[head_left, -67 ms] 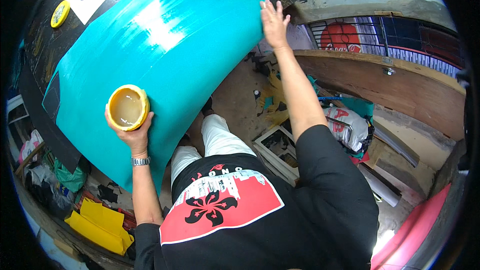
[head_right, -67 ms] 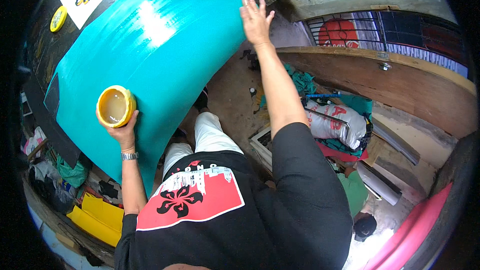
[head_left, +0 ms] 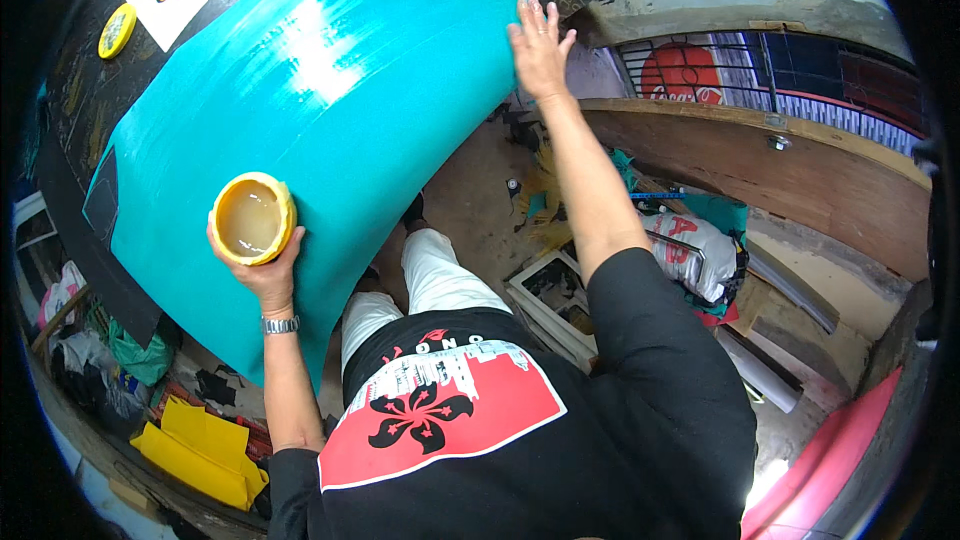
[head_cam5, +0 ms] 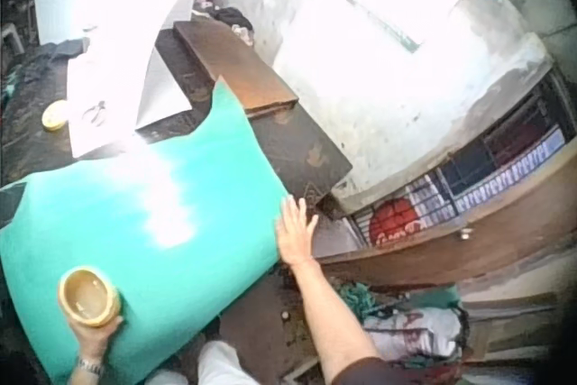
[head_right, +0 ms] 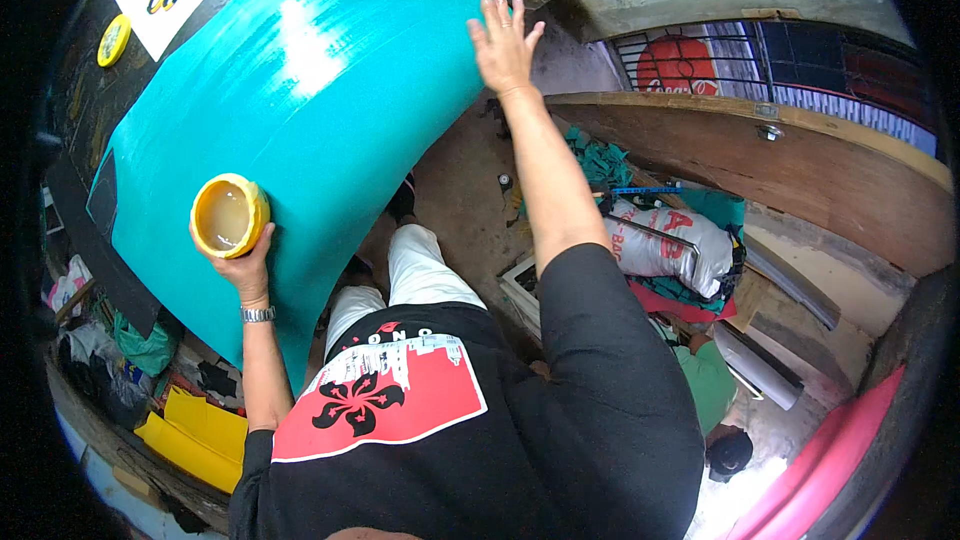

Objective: The person applies a clear resin from a yellow tub onto a large teal fiberglass panel using their right hand, spreading it evenly across the surface. They repeatedly dip their fingers into the tub and smooth the resin over the panel, occasionally lifting and repositioning the panel to access different areas.

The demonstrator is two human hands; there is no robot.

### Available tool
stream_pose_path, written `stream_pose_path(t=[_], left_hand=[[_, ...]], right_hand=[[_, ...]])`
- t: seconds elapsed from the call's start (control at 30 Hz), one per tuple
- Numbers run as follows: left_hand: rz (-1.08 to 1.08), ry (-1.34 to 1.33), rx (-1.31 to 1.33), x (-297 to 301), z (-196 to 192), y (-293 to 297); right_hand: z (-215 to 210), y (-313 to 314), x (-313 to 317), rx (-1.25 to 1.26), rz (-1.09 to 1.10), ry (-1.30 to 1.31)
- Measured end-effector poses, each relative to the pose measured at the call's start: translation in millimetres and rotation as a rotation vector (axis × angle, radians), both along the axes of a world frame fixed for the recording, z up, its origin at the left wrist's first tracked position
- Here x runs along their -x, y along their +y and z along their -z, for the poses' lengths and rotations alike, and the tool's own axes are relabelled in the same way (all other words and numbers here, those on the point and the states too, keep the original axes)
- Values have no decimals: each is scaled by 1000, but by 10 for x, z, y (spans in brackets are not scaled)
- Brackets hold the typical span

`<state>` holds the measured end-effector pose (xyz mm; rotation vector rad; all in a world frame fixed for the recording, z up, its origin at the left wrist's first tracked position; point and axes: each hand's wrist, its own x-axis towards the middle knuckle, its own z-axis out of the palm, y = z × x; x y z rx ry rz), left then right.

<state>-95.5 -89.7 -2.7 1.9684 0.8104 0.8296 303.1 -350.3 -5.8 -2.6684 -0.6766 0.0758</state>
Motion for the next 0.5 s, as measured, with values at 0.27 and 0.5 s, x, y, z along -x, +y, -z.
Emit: stream_pose_path(t=[0.27, 0.5], left_hand=[[-31, 19, 15, -7, 134, 77], [-50, 76, -6, 2, 134, 77]], right_hand=[[44, 501, 1247, 7, -163, -73], [-71, 49, 444, 118, -66, -69]])
